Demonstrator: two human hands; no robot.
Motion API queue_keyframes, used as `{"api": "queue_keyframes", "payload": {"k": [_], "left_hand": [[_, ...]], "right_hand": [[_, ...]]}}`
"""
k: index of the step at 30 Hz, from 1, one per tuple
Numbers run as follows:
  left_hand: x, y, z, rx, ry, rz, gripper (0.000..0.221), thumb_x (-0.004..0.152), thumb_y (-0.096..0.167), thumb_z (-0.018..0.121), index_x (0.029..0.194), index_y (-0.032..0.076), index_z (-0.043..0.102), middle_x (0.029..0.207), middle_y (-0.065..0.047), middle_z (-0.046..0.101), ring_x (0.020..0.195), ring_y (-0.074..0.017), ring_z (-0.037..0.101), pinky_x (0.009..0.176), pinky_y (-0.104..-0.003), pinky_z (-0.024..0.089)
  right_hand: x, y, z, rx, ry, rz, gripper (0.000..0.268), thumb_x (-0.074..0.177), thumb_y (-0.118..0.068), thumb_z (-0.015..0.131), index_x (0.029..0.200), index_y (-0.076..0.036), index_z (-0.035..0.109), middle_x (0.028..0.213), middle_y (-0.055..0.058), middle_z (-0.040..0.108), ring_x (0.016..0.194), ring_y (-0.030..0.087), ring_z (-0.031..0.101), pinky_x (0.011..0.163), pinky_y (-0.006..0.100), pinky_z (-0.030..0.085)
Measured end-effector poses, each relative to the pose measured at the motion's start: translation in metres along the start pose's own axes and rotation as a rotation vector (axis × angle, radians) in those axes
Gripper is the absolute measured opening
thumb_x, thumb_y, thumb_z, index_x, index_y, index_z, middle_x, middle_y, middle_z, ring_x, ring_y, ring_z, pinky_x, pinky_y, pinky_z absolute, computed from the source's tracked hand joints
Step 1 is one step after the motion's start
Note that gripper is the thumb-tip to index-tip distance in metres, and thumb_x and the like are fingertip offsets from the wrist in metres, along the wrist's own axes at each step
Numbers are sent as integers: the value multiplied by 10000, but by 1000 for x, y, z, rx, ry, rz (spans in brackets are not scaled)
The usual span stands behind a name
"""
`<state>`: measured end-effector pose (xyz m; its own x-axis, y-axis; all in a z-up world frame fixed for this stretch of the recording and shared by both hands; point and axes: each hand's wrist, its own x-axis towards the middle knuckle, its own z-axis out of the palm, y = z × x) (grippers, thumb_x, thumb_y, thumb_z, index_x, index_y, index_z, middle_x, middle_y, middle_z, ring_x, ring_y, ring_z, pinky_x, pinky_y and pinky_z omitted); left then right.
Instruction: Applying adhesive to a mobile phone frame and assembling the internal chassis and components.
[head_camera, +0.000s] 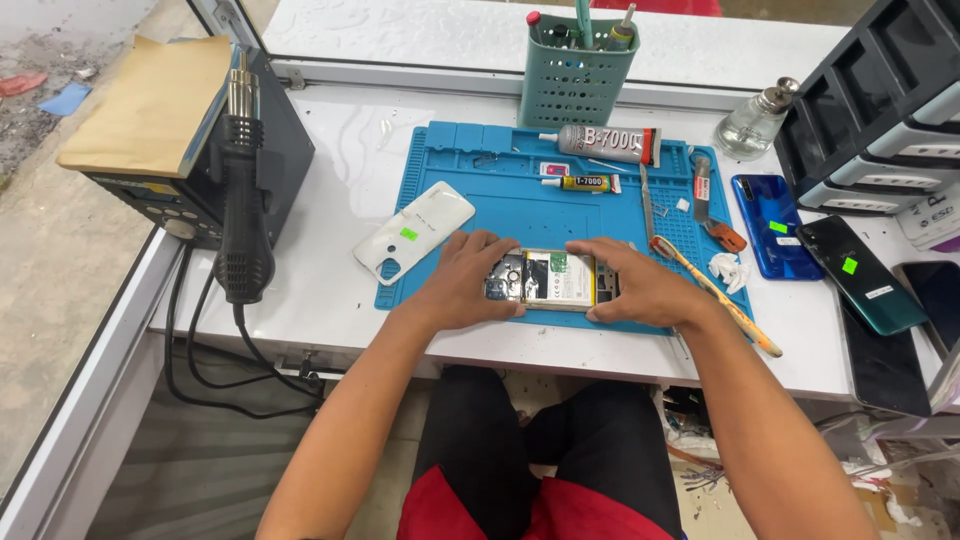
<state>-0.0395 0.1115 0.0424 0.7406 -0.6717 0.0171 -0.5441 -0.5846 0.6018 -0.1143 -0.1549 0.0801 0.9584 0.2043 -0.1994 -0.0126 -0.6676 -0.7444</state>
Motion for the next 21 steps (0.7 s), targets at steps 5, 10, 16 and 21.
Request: {"api": "queue_keyframes", "payload": {"k": [5, 10, 16, 21], "left_hand": [[2, -1, -1, -23, -24, -27, 850, 720, 409, 868, 1464, 148, 549, 1341, -116, 511, 1288, -344, 427, 1173, -478, 324], [2, -1, 0, -35, -53, -49, 846, 754, 411, 874, 1480, 146, 531, 1341, -116, 474, 1292, -342, 395, 1185, -470, 287], [0, 3, -2, -18, -50, -53, 926, 764, 408, 888, 1535, 110, 471, 1361, -137, 477, 1289, -338, 393, 1194, -468, 263], [-6, 12, -6, -24, -27, -75, 997, 775, 352, 896, 1583, 75, 383, 1407, -174, 509, 1328, -348, 408, 1191, -482, 271]], "right_hand": [[-4, -2, 4, 15, 41, 32, 938, 650, 74, 819, 1521, -86, 509, 1514, 166, 569, 1465, 427, 414, 1174, 552, 381], [-7, 0, 7, -9, 117, 22, 987, 633, 55, 882, 1529, -77, 489, 1481, 172, 586, 1460, 408, 431, 1163, 548, 394], [-12, -9, 7, -6, 134, 41, 992, 662, 79, 870, 1548, -46, 442, 1482, 218, 570, 1481, 443, 395, 1226, 598, 269], [-10, 4, 8, -29, 152, 37, 979, 681, 24, 891, 1546, -36, 435, 1487, 220, 563, 1488, 425, 388, 1251, 568, 200]]}}
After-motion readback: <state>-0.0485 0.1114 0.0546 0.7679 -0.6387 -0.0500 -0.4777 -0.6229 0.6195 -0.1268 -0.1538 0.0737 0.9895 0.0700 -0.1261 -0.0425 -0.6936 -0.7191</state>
